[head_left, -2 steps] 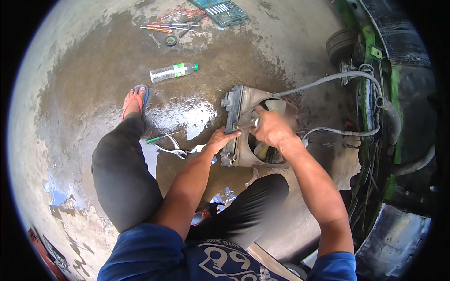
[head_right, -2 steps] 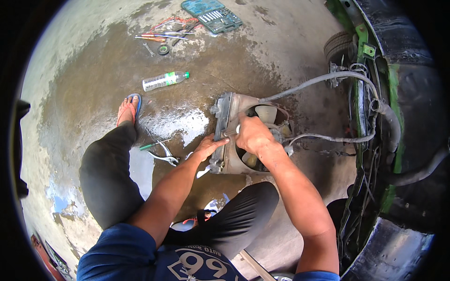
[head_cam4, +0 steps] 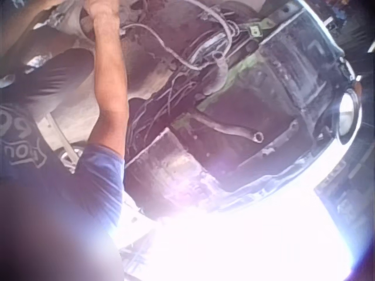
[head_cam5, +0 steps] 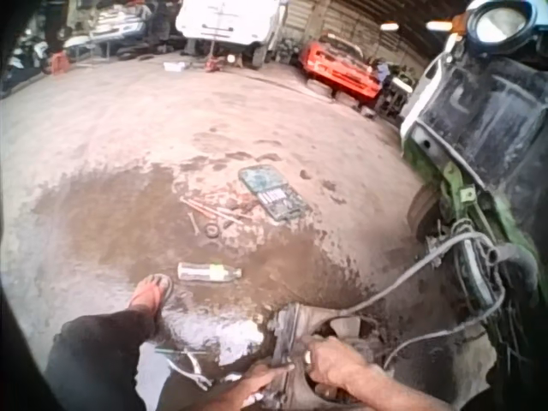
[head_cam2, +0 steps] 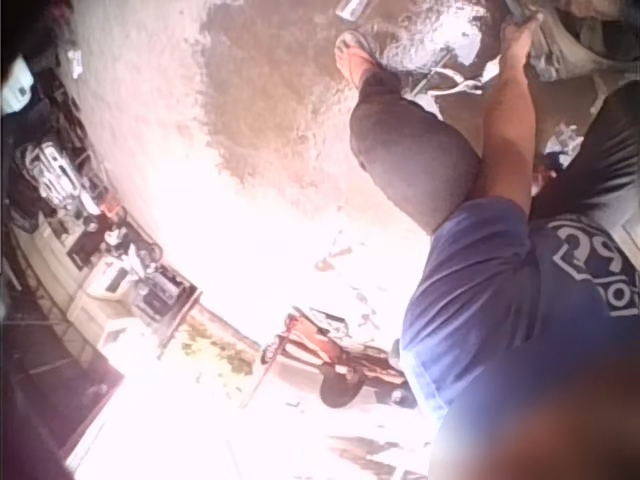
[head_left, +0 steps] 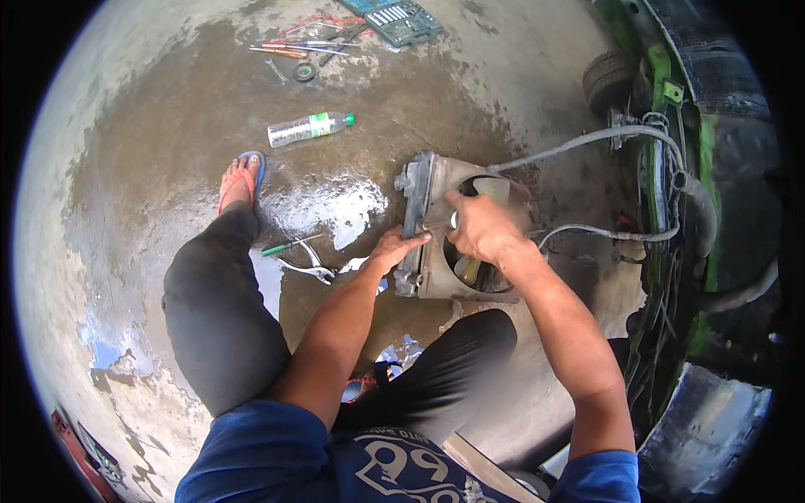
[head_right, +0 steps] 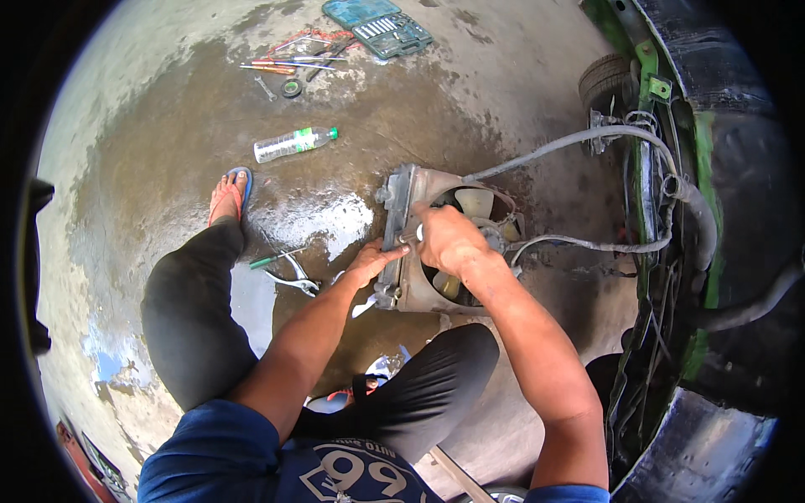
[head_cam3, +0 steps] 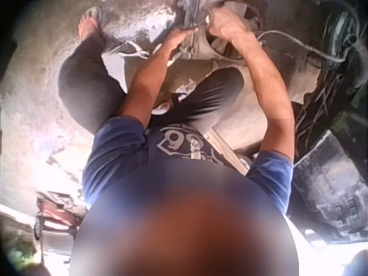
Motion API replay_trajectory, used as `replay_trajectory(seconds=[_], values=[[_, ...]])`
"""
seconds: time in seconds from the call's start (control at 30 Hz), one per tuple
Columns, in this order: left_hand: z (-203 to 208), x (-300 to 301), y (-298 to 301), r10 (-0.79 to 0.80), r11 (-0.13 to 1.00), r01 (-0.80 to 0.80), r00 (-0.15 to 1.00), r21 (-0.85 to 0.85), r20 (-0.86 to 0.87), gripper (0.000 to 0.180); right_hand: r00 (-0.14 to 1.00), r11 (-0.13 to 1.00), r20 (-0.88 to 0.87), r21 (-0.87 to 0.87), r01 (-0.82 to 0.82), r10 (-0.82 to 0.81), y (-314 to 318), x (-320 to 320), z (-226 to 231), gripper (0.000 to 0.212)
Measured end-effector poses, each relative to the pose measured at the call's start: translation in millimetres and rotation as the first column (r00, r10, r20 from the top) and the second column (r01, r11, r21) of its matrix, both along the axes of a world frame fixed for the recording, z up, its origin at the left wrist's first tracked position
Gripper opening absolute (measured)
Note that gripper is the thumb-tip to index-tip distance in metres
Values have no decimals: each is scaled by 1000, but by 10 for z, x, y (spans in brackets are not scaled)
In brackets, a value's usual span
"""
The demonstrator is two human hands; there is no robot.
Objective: The person removes a car fan assembly from the front of a white car, disconnects the electrical connector, and then sits on the floor to disassemble the fan unit using a wrench and pliers.
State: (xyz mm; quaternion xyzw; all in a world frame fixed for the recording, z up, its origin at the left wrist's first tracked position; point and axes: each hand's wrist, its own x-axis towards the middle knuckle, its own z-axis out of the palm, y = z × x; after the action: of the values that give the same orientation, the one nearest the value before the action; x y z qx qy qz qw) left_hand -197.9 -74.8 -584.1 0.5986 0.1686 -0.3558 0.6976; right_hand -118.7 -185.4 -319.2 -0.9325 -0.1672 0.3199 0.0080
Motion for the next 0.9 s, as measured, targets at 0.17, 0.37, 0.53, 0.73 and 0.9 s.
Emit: replay_trajectory(seconds=[0.17,0.37,0.53,0.73,0.9], values=[[-151,69,-45,49,999,-49,999,20,9,80,963,959,-64,-95,-267,261,114,166,11,41],[-249,17,-22,34,988,-54,990,147,136,87,858,850,106,121,-514,503,5,6,-276,28],[-435,27,-81,171,985,-168,979,-37,109,78,780,788,278,110,-606,561,59,-39,-434,16],[-531,1,-22,105,994,-105,994,7,-7,91,888,880,436,355,-316,142,-8,-215,-421,29],[-276,15,11,23,990,-31,998,139,63,96,804,844,520,535,-41,-290,4,-401,-614,66]])
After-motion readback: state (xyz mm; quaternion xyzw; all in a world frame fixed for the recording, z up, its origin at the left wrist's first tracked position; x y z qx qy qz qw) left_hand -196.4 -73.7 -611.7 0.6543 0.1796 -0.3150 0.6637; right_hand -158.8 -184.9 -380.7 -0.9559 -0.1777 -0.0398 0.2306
